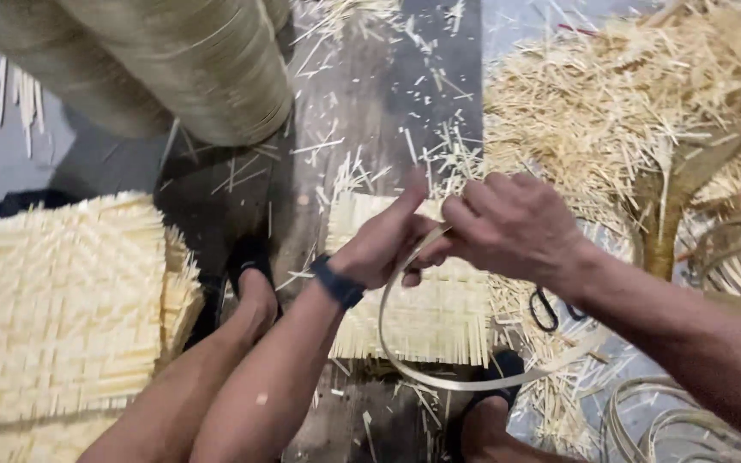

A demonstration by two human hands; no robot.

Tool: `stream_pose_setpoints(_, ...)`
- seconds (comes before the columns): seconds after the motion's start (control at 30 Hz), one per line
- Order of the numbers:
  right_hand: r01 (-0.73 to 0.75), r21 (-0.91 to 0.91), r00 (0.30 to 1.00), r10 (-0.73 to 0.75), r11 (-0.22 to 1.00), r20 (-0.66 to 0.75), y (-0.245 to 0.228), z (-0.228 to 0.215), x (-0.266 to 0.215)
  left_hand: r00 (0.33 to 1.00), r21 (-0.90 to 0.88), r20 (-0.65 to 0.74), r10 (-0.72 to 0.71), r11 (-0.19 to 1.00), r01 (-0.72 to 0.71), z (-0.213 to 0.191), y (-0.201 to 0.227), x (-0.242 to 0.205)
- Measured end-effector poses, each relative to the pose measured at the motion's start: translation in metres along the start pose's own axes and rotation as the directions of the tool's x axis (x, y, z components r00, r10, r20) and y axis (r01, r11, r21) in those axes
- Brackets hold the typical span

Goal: The recorder is weaving and trimming bamboo strips around a wooden mold to create a basket base or lid, then fitting a bamboo hoop to secure the edges.

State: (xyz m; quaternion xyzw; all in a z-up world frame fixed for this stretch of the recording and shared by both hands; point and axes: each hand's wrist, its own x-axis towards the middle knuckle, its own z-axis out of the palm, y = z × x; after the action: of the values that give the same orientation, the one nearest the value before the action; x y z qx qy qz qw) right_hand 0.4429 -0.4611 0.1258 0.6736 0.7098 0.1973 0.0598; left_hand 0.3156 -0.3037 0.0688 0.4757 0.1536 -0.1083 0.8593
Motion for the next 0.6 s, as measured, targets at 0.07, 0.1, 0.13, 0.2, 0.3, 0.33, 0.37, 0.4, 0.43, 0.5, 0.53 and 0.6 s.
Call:
stream_pose_setpoints(0.07,0.059,-0.013,0.991,-0.06,0.998,-0.124,-0.007,0.004,0.012,1.0,0.002,0.028,-0.01,1.0,0.01,0.001,-0.002,-0.002)
stream_pose_setpoints(0.1,0.095,-0.032,0.964,-0.1,0.995,-0.245,-0.01,0.006,0.017,0.997,0.018,0.068,-0.028,0.999,0.027,0.002,-0.002,0.0)
stream_pose_setpoints(0.13,0.104,-0.027,0.964,-0.107,0.994,-0.244,-0.014,0.008,0.021,0.998,0.01,0.062,-0.027,1.0,0.026,0.0,-0.007,-0.002)
stream_pose_setpoints(0.2,0.13,0.021,0.989,-0.128,0.991,-0.072,-0.022,0.012,0.024,0.999,0.001,-0.023,-0.028,1.0,0.028,0.0,-0.018,-0.004)
stream_pose_setpoints(0.3,0.016,0.064,0.999,-0.018,0.998,0.044,-0.031,0.026,0.017,0.995,-0.062,-0.094,-0.041,0.997,0.035,-0.003,-0.026,-0.003)
stream_pose_setpoints(0.33,0.012,0.071,0.998,-0.016,0.997,0.056,-0.033,0.025,0.017,0.995,-0.07,-0.09,-0.051,0.997,0.045,-0.002,-0.029,-0.003)
stream_pose_setpoints(0.37,-0.034,0.096,0.998,0.028,0.995,0.06,-0.035,0.025,0.017,0.989,-0.094,-0.137,-0.059,0.995,0.046,0.001,-0.031,-0.002)
stream_pose_setpoints(0.4,-0.084,0.118,0.995,0.078,0.989,0.058,-0.037,0.024,0.017,0.981,-0.109,-0.183,-0.065,0.993,0.045,0.002,-0.032,-0.002)
stream_pose_setpoints(0.43,-0.093,0.121,0.994,0.086,0.988,0.064,-0.037,0.027,0.015,0.981,-0.108,-0.179,-0.074,0.993,0.055,0.002,-0.034,0.0)
stream_pose_setpoints(0.5,-0.127,0.148,0.98,0.101,0.981,0.17,-0.036,0.031,0.012,0.978,-0.153,-0.193,-0.08,0.987,0.051,0.002,-0.035,0.004)
stream_pose_setpoints(0.53,-0.134,0.149,0.979,0.108,0.98,0.174,-0.032,0.019,0.017,0.978,-0.151,-0.189,-0.086,0.987,0.058,0.001,-0.035,0.005)
stream_pose_setpoints(0.6,-0.292,0.172,0.747,0.112,0.941,0.655,-0.023,-0.006,0.03,0.992,-0.126,-0.123,-0.032,0.992,0.017,-0.001,-0.032,0.008)
